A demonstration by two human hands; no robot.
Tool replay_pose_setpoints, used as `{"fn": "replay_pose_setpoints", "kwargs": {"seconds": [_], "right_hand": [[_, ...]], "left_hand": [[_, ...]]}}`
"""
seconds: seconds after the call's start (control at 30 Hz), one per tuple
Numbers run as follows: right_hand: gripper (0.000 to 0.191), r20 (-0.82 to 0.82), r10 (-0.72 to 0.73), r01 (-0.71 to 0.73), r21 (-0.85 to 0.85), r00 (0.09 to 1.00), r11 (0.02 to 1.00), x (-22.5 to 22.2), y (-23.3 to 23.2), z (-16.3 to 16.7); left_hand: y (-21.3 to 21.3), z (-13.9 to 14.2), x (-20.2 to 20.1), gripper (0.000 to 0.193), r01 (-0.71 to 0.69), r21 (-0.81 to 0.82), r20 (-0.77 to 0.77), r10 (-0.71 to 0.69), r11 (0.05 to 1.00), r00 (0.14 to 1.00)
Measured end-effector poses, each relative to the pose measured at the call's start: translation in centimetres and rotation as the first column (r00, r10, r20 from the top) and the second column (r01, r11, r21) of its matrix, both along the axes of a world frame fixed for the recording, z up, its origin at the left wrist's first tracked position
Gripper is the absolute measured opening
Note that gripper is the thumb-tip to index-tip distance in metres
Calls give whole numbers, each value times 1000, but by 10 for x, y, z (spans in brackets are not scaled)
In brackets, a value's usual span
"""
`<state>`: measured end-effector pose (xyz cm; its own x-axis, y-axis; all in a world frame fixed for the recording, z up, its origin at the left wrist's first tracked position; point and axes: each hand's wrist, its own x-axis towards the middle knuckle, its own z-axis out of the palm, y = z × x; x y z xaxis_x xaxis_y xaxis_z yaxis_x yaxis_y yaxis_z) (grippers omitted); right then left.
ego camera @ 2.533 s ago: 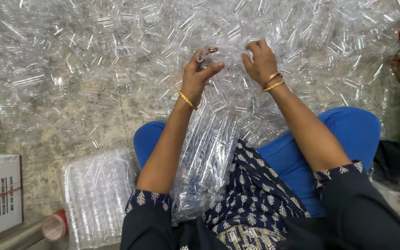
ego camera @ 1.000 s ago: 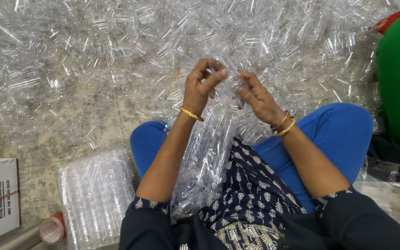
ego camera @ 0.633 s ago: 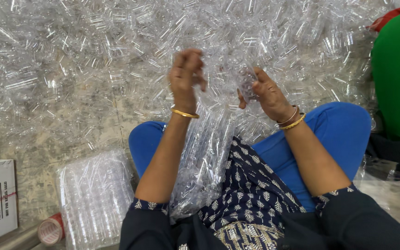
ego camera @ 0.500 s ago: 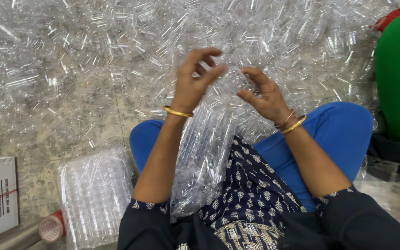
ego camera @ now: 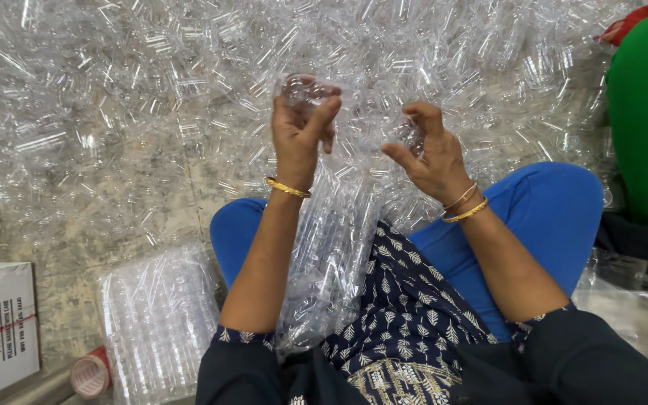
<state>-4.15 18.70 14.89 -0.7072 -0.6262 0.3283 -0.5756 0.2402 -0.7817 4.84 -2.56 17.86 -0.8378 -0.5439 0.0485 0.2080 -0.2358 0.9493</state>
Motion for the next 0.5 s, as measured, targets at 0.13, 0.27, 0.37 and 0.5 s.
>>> {"fn": "replay_pose_setpoints", "kwargs": {"seconds": [0.13,0.27,0.37,0.5], "right_hand": [[41,4,66,-66,-61,998,996,2,2,-6],[23,52,92,-87,-101,994,991,6,3,-9],[33,189,124,-81,-220,974,972,6,3,-7],[38,114,158,-136,-178,981,975,7,1,-1]], "left_hand": [[12,3,11,41,81,-88,67,-76,993,995],[30,-5,12,43,95,-98,85,-87,991,993],[30,-6,10,42,55,-46,52,-53,997,997],[23,-4,11,43,49,7,-34,-48,999,998]]}}
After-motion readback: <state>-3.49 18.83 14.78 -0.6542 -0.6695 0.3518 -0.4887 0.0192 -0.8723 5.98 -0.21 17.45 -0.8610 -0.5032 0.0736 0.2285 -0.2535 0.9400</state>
